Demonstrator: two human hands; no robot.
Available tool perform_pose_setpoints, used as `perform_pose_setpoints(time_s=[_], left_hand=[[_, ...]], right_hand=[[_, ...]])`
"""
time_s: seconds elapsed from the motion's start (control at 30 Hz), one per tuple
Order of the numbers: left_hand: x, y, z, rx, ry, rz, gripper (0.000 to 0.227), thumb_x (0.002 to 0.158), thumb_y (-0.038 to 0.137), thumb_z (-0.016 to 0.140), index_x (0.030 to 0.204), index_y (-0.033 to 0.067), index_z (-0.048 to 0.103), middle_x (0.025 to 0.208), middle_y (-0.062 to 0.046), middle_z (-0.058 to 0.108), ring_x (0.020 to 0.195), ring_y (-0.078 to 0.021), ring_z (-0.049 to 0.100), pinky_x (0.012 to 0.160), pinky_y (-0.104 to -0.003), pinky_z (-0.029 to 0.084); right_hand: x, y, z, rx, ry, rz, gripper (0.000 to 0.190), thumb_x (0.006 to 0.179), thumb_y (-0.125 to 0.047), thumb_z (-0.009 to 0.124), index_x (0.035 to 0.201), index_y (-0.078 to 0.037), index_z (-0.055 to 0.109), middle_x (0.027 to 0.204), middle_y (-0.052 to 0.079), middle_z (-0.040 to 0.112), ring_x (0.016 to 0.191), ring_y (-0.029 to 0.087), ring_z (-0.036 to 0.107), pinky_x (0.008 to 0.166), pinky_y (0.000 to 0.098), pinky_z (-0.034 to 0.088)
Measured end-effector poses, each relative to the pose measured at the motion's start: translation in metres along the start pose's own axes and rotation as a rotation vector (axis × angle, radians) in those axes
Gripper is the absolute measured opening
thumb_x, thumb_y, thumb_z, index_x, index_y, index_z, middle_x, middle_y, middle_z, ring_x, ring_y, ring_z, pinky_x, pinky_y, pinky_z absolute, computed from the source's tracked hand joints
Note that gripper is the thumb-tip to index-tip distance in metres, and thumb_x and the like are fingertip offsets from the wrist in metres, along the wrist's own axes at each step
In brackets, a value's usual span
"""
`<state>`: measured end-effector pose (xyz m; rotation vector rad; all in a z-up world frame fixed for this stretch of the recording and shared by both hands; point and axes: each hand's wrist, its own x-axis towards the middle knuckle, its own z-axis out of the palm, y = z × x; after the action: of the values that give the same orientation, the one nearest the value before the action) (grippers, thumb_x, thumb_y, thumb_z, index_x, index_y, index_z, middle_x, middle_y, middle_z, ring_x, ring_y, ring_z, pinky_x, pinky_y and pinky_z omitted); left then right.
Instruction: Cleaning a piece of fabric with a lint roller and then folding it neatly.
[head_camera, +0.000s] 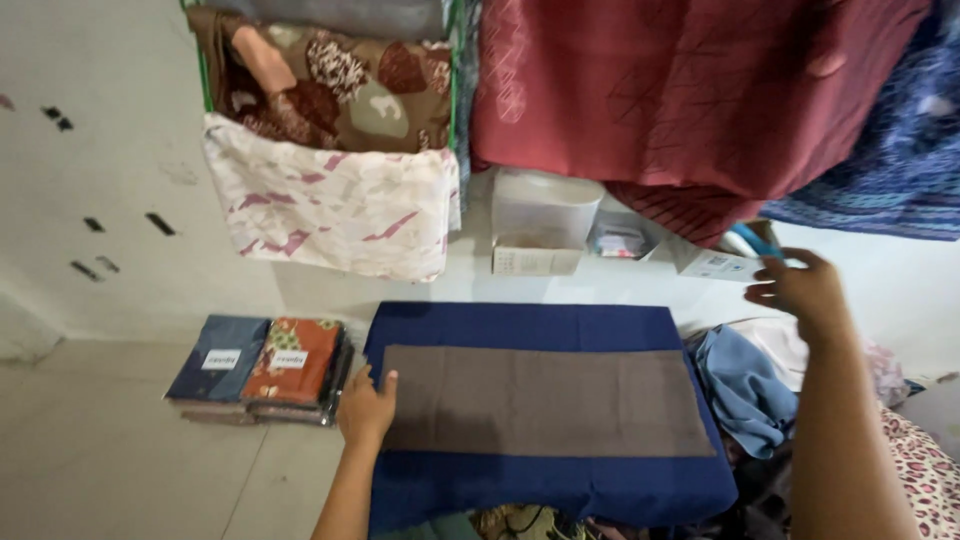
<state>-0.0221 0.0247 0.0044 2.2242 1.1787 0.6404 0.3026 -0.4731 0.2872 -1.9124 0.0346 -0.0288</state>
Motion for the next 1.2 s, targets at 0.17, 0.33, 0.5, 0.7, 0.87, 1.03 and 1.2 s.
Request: perform_pose_setpoints(time_s=[0.17, 0.33, 0.5, 0.7, 0.87, 1.03, 1.2], left_hand=[[0.000, 0.003, -0.012, 0.356, -0.355, -0.074, 0.071, 0.084, 0.070, 0.065, 0.118, 0.0084, 0.064, 0.116, -0.021, 0.073, 0.114, -0.0427, 0.068, 0.093, -0.052, 0.055], [0.011, 0.018, -0.027, 0.304, -0.542, -0.169, 0.061, 0.085, 0.060, 0.071, 0.122, 0.0114, 0.063, 0.123, -0.015, 0.073, 0.118, -0.0371, 0.068, 0.094, -0.049, 0.054], [0.032, -0.006, -0.010, 0.254, -0.623, -0.021, 0.053, 0.084, 0.058, 0.069, 0.116, 0.0162, 0.073, 0.121, -0.013, 0.074, 0.118, -0.0368, 0.067, 0.096, -0.046, 0.052], [0.038, -0.003, -0.027, 0.063, -0.721, -0.003, 0.090, 0.087, 0.066, 0.061, 0.154, 0.0081, 0.044, 0.155, -0.012, 0.052, 0.142, -0.0317, 0.051, 0.113, -0.041, 0.043], [0.029, 0.014, -0.050, -0.450, -0.808, -0.267, 0.085, 0.083, 0.027, 0.081, 0.156, 0.0202, 0.037, 0.142, -0.010, 0.068, 0.126, -0.0225, 0.067, 0.104, -0.035, 0.053], [0.028, 0.012, -0.058, -0.634, -0.839, -0.147, 0.099, 0.085, 0.016, 0.077, 0.162, 0.0373, 0.018, 0.148, -0.017, 0.060, 0.133, -0.0243, 0.061, 0.109, -0.038, 0.049], [0.033, 0.043, -0.076, -0.682, -0.867, 0.119, 0.059, 0.091, 0.016, 0.072, 0.148, 0.0200, 0.058, 0.159, 0.001, 0.053, 0.147, -0.0142, 0.046, 0.121, -0.030, 0.031]], right_hand=[[-0.013, -0.006, 0.005, 0.001, 0.039, -0.080, 0.041, 0.103, -0.007, 0.057, 0.141, 0.006, 0.048, 0.098, 0.024, 0.059, 0.072, 0.035, 0.065, 0.068, 0.0462, 0.064], [-0.016, 0.016, 0.002, -0.241, 0.152, -0.219, 0.052, 0.108, -0.032, 0.062, 0.143, 0.005, 0.052, 0.119, 0.029, 0.060, 0.097, 0.044, 0.061, 0.080, 0.0547, 0.053], [-0.086, 0.071, 0.065, -0.534, 0.822, -1.175, 0.030, 0.108, 0.002, 0.080, 0.128, 0.012, 0.060, 0.117, 0.027, 0.062, 0.102, 0.040, 0.062, 0.086, 0.0476, 0.051], [-0.145, 0.151, 0.213, -0.565, -0.626, -1.131, 0.104, 0.078, -0.075, 0.073, 0.158, -0.017, 0.040, 0.161, 0.018, 0.038, 0.148, 0.040, 0.035, 0.114, 0.0627, 0.030], [-0.157, 0.099, 0.246, -1.098, -1.160, -0.443, 0.162, 0.056, -0.056, 0.099, 0.163, -0.029, -0.020, 0.172, 0.012, -0.026, 0.156, 0.040, -0.028, 0.118, 0.0697, -0.015], [-0.162, 0.075, 0.254, -1.268, -1.236, -0.354, 0.164, 0.056, -0.057, 0.092, 0.160, -0.026, -0.031, 0.169, 0.008, -0.037, 0.154, 0.036, -0.035, 0.120, 0.0670, -0.017], [-0.163, 0.072, 0.250, -1.271, -1.238, -0.336, 0.164, 0.056, -0.059, 0.090, 0.159, -0.022, -0.032, 0.169, 0.005, -0.038, 0.154, 0.034, -0.036, 0.120, 0.0651, -0.018]])
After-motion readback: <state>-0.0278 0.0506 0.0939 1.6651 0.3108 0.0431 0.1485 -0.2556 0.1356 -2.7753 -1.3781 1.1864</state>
